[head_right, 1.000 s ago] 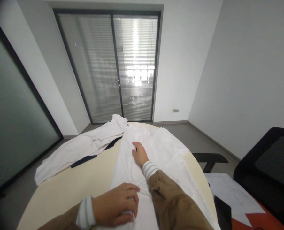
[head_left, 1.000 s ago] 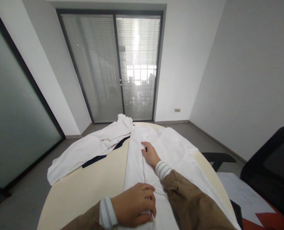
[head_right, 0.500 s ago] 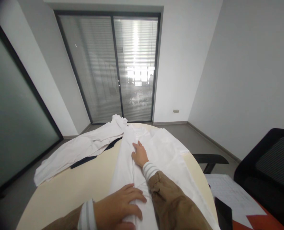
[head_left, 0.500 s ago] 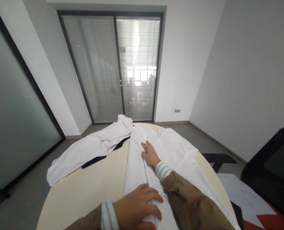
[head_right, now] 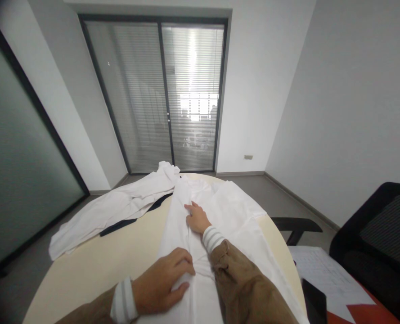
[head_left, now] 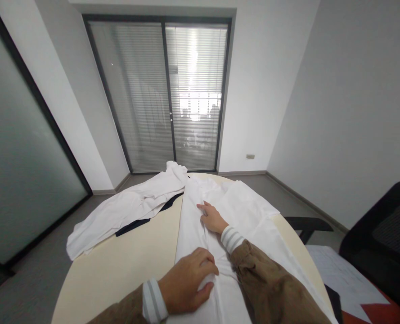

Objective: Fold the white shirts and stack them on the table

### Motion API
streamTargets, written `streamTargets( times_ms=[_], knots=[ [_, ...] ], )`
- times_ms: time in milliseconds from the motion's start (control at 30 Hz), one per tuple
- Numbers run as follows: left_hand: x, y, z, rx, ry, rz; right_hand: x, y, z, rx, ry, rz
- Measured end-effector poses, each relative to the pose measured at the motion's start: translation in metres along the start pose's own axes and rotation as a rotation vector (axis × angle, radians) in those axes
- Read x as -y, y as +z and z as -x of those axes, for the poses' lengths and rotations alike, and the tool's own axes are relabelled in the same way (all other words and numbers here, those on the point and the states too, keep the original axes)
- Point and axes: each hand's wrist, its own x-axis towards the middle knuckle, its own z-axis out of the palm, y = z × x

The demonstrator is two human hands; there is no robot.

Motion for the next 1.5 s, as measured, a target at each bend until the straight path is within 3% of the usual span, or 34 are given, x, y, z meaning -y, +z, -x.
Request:
streamTargets(
  times_ms=[67, 167, 267, 367, 433, 633, 833, 1067, 1167, 1400, 1500],
  knots=[
    [0.004, -0.003, 0.001, -0.025, -0.106, -0.031, 0.004, -0.003, 0.004, 0.008, -0.023, 0.086],
    [0.009, -0.007, 0.001, 0.106, -0.138, -0.098, 0.003, -0.013, 0.007, 0.159, -0.037, 0.123],
    [0.011, -0.010, 0.002, 0.251, -0.129, -0.126, -0.008, -0.027, 0.003, 0.393, -0.075, 0.025],
    [0.011, -0.011, 0.003, 0.278, -0.111, -0.117, -0.022, -0.035, -0.003, 0.457, -0.127, -0.109],
    [0.010, -0.011, 0.003, 0.290, -0.098, -0.110, -0.026, -0.034, -0.004, 0.432, -0.126, -0.123],
    [0.011, -0.016, 0.003, 0.332, -0.028, -0.113, -0.015, -0.020, 0.006, 0.142, -0.198, 0.047],
    [0.012, -0.011, 0.005, 0.276, 0.043, -0.115, -0.014, -0.019, 0.007, 0.108, -0.237, 0.143],
    [0.011, 0.006, -0.001, 0.138, 0.195, -0.045, -0.016, -0.020, 0.005, 0.081, -0.270, 0.031],
    [0.008, 0.006, -0.006, 0.146, 0.229, 0.006, -0.018, -0.019, 0.005, 0.025, -0.274, -0.009],
    [0.011, -0.016, -0.032, 0.238, 0.200, 0.071, -0.021, -0.016, 0.002, -0.064, -0.302, -0.090],
    [0.027, -0.021, -0.048, 0.067, 0.023, -0.046, -0.022, -0.014, 0.001, -0.059, -0.271, -0.118]
  ],
)
